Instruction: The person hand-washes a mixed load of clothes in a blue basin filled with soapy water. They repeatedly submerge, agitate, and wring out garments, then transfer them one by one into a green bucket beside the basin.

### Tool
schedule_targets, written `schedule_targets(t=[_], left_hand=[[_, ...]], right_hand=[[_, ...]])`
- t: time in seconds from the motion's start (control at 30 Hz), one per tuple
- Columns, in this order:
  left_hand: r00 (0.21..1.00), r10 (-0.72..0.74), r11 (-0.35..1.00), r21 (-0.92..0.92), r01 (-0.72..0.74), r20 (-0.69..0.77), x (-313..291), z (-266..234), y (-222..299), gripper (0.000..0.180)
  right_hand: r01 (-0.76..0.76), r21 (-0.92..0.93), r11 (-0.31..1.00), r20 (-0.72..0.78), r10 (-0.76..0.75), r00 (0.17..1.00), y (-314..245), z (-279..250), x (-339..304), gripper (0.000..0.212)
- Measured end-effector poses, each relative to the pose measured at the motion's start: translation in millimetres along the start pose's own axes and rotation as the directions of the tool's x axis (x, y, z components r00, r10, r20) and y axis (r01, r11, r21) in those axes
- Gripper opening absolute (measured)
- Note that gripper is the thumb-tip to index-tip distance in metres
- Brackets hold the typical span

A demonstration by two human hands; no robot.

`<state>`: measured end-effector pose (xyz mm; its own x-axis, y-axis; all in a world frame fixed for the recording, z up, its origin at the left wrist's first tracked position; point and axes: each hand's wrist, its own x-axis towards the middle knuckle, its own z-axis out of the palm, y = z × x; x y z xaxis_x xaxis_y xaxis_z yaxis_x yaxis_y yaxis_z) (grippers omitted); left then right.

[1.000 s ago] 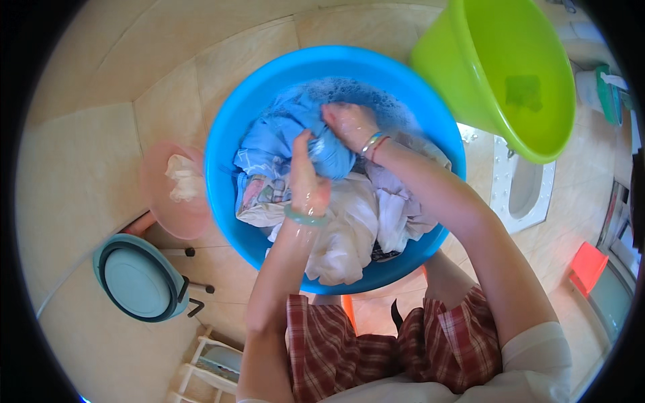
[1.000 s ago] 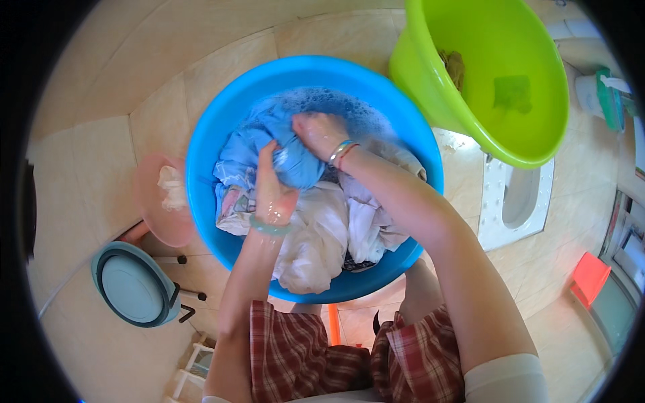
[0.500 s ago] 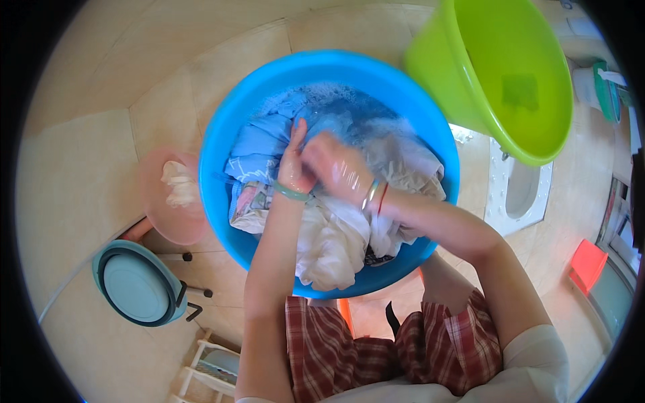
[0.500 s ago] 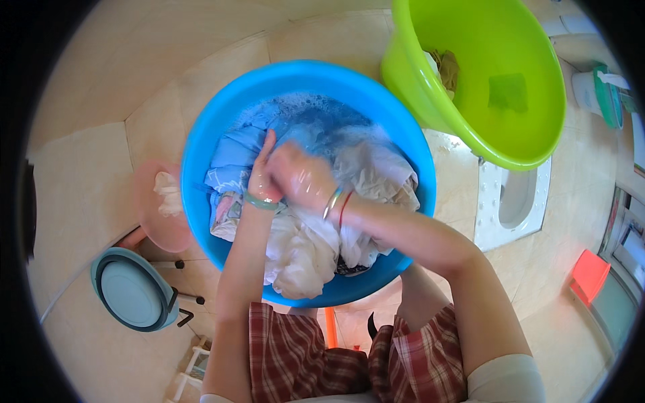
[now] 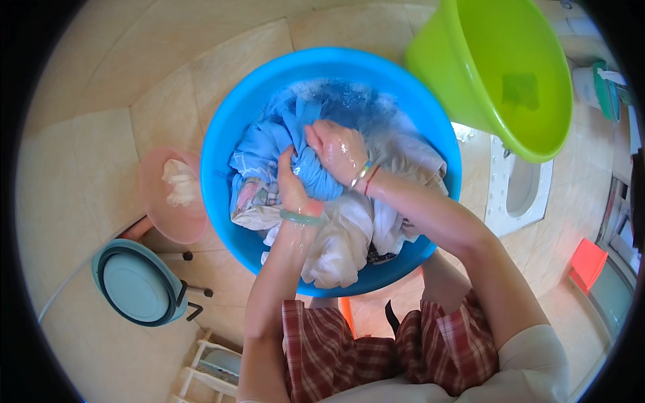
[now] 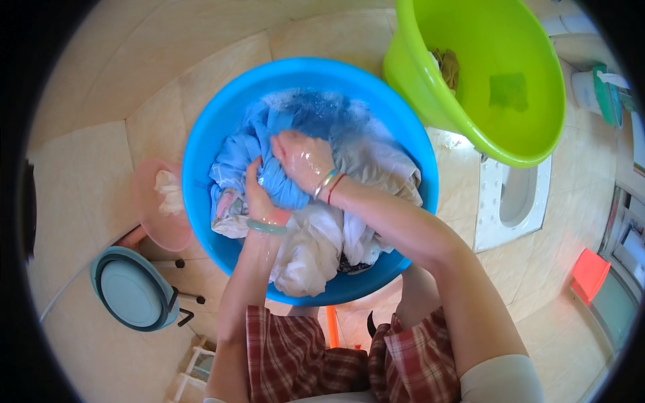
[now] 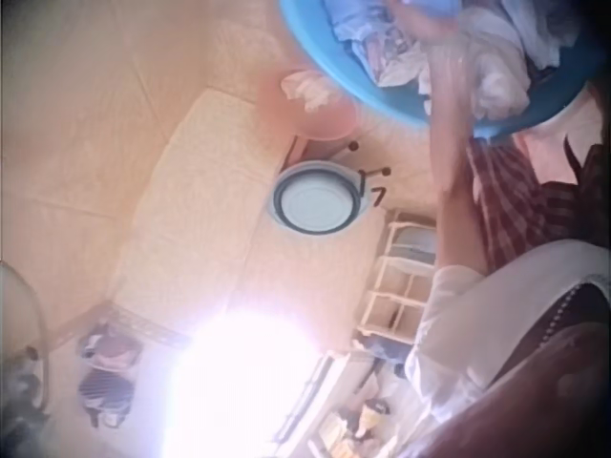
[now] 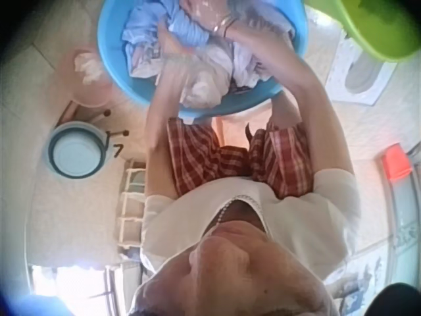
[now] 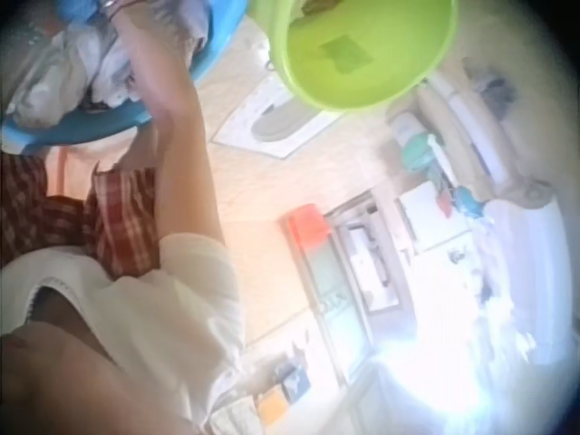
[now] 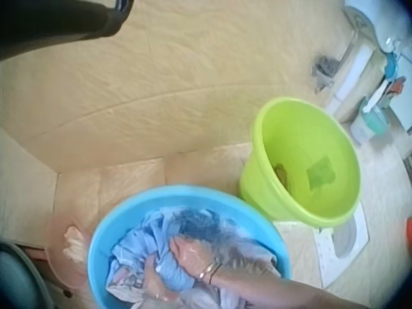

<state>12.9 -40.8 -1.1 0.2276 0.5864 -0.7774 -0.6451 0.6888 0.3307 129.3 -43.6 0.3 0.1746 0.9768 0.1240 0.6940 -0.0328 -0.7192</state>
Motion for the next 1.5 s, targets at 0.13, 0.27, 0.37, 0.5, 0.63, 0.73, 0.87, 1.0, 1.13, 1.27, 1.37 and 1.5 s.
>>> schedule_targets(t=[0.13, 0.27, 0.37, 0.5, 0.63, 0.73, 0.87, 1.0, 1.13, 1.27, 1.37, 1.5], left_hand=[[0.828, -0.137, 0.99, 0.102, 0.097, 0.544, 3.7, -47.8, 28.3, 0.05], [0.895, 0.372, 0.388, 0.835, -0.389, 0.245, -17.9, -44.3, 21.9, 0.034], [0.975, 0.218, 0.927, 0.322, -0.194, -0.041, -58.1, 44.4, 26.9, 0.024], [0.97, 0.241, 0.901, 0.377, -0.213, -0.029, -103.4, 63.3, 67.6, 0.026], [0.908, 0.401, 0.793, 0.451, -0.41, 0.12, -158.1, 84.9, 86.5, 0.032], [0.82, 0.481, 0.619, 0.541, -0.569, 0.311, -186.8, 93.7, 96.6, 0.04], [0.819, 0.5, 0.579, 0.595, -0.558, 0.282, -180.0, 74.6, 131.8, 0.042], [0.975, 0.217, 0.556, 0.815, -0.164, 0.048, -125.9, 45.8, 148.3, 0.041], [0.903, 0.14, -0.254, 0.897, -0.363, 0.405, -64.7, 16.5, 142.6, 0.032], [0.731, 0.416, -0.661, 0.732, -0.165, 0.541, -50.8, 22.8, 106.8, 0.035], [0.54, 0.35, -0.842, 0.509, -0.176, 0.765, -51.4, 31.0, 66.3, 0.059], [0.679, 0.168, -0.881, 0.418, -0.221, 0.715, -6.7, -5.5, 31.9, 0.059]], right_hand=[[0.255, 0.166, 0.953, 0.01, -0.26, 0.966, -75.0, -6.8, -42.5, 0.018], [0.246, 0.035, 0.969, 0.107, -0.248, 0.963, -47.8, -1.1, -13.3, 0.017], [-0.134, 0.166, 0.977, 0.122, 0.115, 0.986, 5.7, 2.6, -4.4, 0.016], [-0.428, 0.552, 0.715, 0.236, 0.358, 0.903, 6.3, -8.8, -3.1, 0.036], [-0.082, 0.027, 0.996, 0.146, 0.077, 0.986, 24.8, -10.9, -5.8, 0.058], [-0.416, 0.664, 0.621, 0.404, 0.169, 0.899, 33.1, -6.6, -5.6, 0.054], [-0.452, 0.888, -0.087, 0.46, 0.229, 0.858, 5.8, -60.7, -2.4, 0.049], [-0.357, 0.846, 0.396, 0.261, 0.276, 0.925, 20.0, -88.0, -0.6, 0.036], [-0.245, 0.444, 0.862, 0.129, 0.209, 0.969, 44.3, -82.4, 0.9, 0.03], [-0.1, 0.142, 0.985, 0.009, 0.1, 0.995, 50.7, -68.0, -2.6, 0.051], [-0.053, -0.235, 0.971, 0.16, 0.092, 0.983, 49.6, -41.7, -6.4, 0.061], [-0.126, -0.38, 0.916, 0.413, 0.291, 0.863, 44.8, -11.0, 2.3, 0.048]])
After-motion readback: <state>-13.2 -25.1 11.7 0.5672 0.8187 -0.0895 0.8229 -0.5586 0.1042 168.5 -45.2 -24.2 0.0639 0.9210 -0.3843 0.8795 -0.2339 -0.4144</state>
